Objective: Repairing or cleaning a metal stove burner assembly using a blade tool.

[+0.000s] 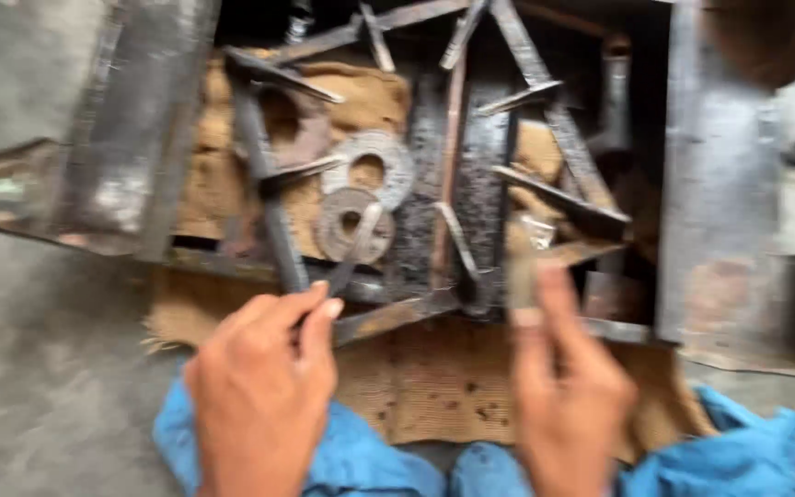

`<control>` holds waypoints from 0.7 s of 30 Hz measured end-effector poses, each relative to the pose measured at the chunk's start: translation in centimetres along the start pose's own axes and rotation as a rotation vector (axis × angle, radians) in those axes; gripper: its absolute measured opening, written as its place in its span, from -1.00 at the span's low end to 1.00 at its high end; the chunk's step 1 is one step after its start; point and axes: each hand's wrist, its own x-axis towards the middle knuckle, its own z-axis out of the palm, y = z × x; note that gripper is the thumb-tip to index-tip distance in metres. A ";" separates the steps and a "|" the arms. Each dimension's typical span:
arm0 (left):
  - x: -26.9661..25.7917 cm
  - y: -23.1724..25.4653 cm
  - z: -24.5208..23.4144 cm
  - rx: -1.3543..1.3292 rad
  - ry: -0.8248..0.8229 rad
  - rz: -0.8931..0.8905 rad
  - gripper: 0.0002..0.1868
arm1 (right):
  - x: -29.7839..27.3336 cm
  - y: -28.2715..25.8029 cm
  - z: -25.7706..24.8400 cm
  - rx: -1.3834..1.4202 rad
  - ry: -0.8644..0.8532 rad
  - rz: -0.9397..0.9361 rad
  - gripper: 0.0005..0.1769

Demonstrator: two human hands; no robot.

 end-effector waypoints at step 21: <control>-0.6 0.2 -0.1 -0.005 0.006 0.049 -0.80 | -1.5 1.6 -0.2 0.364 0.157 0.495 -0.39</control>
